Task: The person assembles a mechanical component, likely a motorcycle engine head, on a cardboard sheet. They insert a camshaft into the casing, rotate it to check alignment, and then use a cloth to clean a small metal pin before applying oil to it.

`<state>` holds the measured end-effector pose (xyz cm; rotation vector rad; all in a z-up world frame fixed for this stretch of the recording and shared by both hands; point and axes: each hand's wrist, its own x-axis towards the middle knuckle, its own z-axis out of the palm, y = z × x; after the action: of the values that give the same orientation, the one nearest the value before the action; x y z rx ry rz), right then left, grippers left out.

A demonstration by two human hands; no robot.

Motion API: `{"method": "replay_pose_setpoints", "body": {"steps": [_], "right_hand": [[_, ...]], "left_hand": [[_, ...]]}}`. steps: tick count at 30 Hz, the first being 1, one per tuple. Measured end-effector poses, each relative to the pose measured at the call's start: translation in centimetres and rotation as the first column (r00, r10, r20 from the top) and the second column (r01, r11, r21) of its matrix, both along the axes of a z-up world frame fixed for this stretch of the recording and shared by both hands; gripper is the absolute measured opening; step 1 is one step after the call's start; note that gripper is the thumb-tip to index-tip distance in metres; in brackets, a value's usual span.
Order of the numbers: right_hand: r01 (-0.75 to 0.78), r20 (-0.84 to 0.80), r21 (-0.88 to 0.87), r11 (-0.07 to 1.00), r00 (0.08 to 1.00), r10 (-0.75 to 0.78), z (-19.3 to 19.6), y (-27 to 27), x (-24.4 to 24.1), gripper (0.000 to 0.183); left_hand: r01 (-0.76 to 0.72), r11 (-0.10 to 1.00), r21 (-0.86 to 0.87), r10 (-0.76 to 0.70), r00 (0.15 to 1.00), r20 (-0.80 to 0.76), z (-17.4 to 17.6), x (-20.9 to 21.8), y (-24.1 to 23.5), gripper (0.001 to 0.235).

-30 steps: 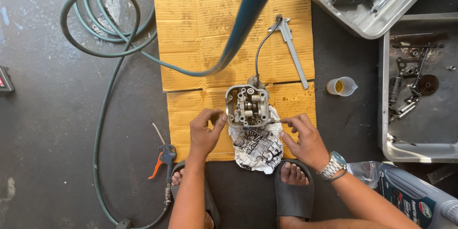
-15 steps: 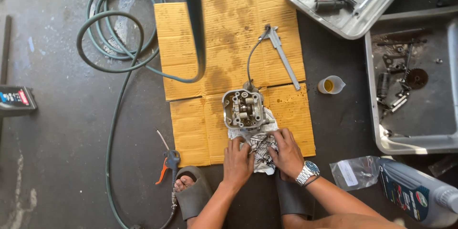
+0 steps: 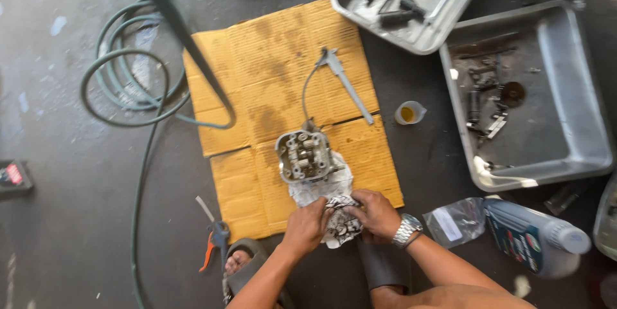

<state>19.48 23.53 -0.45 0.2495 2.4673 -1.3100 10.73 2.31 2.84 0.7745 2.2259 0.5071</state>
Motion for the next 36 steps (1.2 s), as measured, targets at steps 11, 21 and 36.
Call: {"method": "replay_pose_setpoints", "body": {"steps": [11,21,36], "right_hand": [[0.531,-0.127,0.059,0.845,0.844,-0.521,4.8,8.1,-0.5,0.024],[0.525,-0.16,0.559,0.642,0.827,-0.538,19.1,25.6,-0.3,0.019],[0.509,0.501,0.633,0.583,0.305,-0.81,1.8,33.3,-3.1,0.024]], "left_hand": [[0.318,0.934,-0.164,-0.357,0.847,-0.393,3.0,0.5,3.5,0.038],[0.24,0.97,-0.043,-0.241,0.918,-0.315,0.4,1.4,5.6,0.02],[0.215,0.944,-0.249,-0.305,0.852,-0.424,-2.2,1.2,2.2,0.007]]}}
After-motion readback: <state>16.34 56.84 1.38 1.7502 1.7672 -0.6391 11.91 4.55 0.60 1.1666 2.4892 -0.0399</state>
